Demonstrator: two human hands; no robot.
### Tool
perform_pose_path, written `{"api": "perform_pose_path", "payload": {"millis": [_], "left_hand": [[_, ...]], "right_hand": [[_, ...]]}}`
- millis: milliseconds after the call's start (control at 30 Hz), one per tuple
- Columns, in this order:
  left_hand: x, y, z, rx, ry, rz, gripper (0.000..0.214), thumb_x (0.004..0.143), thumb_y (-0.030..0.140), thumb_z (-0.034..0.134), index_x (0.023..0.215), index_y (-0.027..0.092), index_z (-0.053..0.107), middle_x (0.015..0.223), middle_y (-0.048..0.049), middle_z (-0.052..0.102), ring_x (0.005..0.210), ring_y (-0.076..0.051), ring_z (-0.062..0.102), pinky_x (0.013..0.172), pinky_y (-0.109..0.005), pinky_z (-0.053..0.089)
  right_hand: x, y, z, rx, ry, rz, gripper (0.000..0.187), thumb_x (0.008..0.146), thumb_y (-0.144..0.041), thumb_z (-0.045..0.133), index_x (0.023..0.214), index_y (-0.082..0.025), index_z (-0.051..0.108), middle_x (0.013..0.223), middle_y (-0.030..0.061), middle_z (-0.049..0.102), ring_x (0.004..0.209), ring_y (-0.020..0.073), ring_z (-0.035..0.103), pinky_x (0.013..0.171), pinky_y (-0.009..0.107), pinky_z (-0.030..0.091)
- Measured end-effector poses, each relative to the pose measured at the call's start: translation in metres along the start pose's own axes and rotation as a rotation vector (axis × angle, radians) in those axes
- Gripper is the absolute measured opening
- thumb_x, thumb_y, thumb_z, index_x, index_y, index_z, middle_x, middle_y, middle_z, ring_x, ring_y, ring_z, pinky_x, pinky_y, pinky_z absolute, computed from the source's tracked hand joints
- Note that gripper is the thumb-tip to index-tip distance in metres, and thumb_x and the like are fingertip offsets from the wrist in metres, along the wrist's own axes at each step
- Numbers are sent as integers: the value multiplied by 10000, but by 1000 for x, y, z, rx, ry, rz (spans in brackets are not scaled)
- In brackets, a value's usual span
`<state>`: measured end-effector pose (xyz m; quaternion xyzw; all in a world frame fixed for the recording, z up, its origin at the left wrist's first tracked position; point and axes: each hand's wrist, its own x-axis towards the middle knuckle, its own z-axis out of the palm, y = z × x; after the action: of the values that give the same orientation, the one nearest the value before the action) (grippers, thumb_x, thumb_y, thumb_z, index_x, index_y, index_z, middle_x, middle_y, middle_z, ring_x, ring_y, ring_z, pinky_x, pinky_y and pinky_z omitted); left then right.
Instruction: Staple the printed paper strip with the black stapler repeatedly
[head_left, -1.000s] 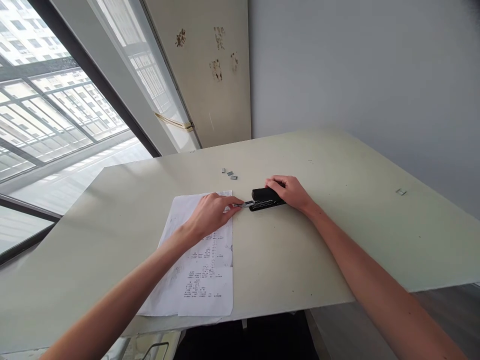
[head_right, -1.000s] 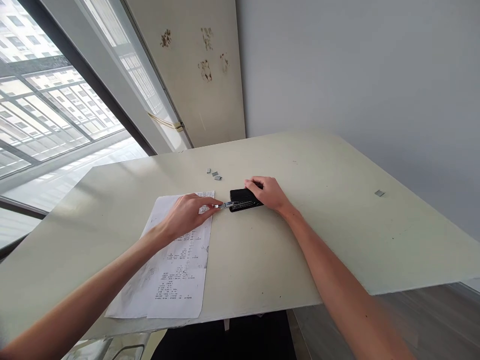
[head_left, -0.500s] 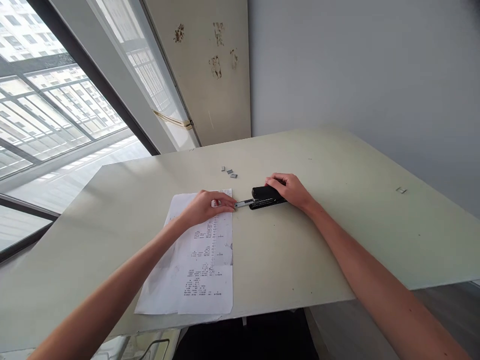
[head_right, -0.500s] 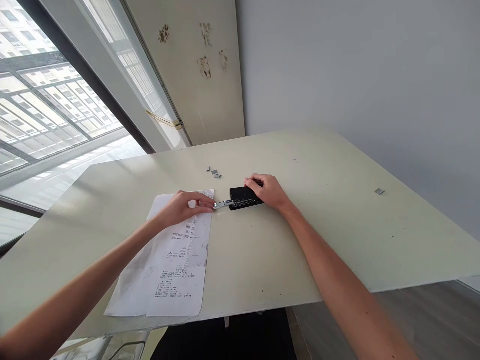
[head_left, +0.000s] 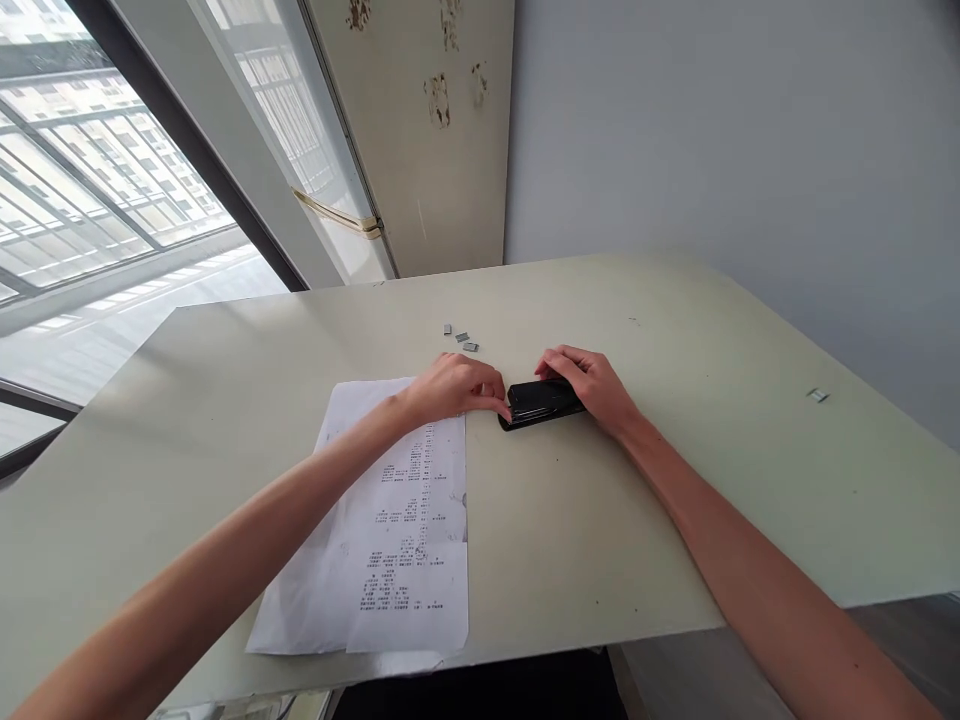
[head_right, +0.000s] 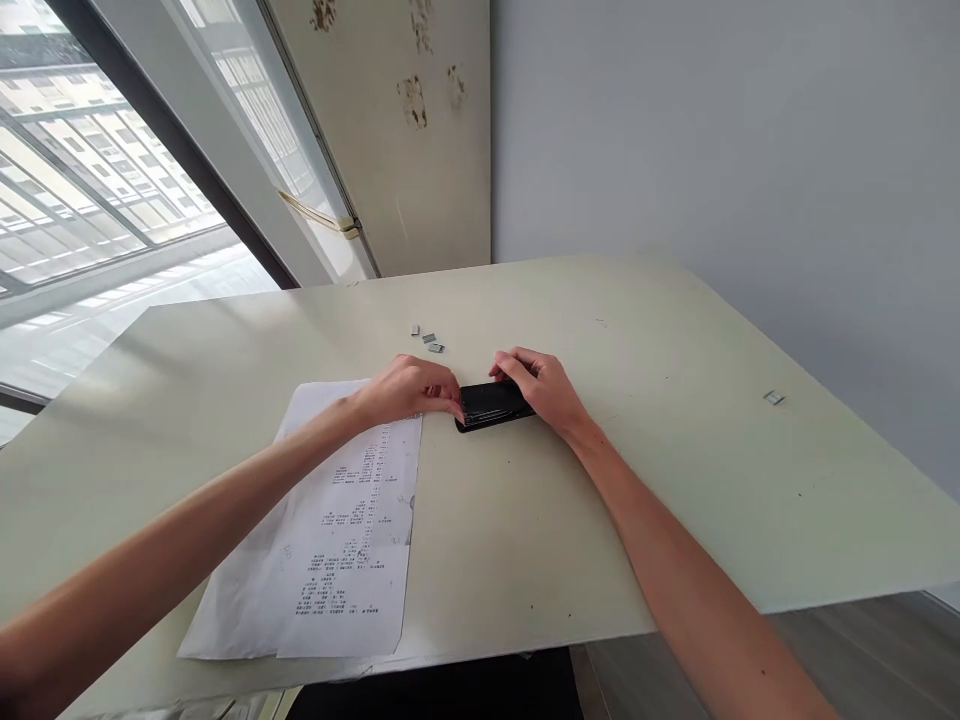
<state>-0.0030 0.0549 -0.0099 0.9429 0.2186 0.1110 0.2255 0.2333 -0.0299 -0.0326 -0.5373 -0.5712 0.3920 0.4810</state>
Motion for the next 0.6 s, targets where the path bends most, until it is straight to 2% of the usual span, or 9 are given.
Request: {"api": "perform_pose_path", "payload": {"millis": [200,300,400,467,600], "left_hand": [[-2,1,12,100,65,29,600,1005,713,467,757,235,730,761,-18,737,615,-148,600,579,-308,328],[-7,2,13,107,87,58,568,1001,699,499,768,233,725,740,-12,721,609,-147,597,575,-310,332],[-21,1,8,116,125,59,482,988,673,559,879,236,733,796,-11,728,702,-167,636,645,-311,410],[-38,-3,2,157,201,-23,450,996,654,563,1015,233,718,914,-32,737,843,-202,657,774,-338,472],[-75,-19,-5,332,380,-380,417,1062,564,467,1194,201,625,1177,-111,663,1104,-285,582,1002,-470,451]], "right_hand": [[-1,-4,3,32,-23,36,521,966,-694,539,815,-228,716,850,58,707,858,230,664,865,358,496],[-1,-4,3,33,-33,40,528,967,-699,533,823,-226,717,853,58,707,861,227,662,854,350,499],[-2,-4,5,-37,-64,33,484,960,-665,562,821,-225,707,851,45,700,821,210,629,758,322,483],[-3,-5,6,-91,-83,24,430,959,-611,590,805,-224,694,829,26,683,771,187,588,689,302,448],[-7,-4,9,-111,-68,1,378,980,-518,583,766,-221,675,765,-1,636,720,164,537,647,292,398]]}}
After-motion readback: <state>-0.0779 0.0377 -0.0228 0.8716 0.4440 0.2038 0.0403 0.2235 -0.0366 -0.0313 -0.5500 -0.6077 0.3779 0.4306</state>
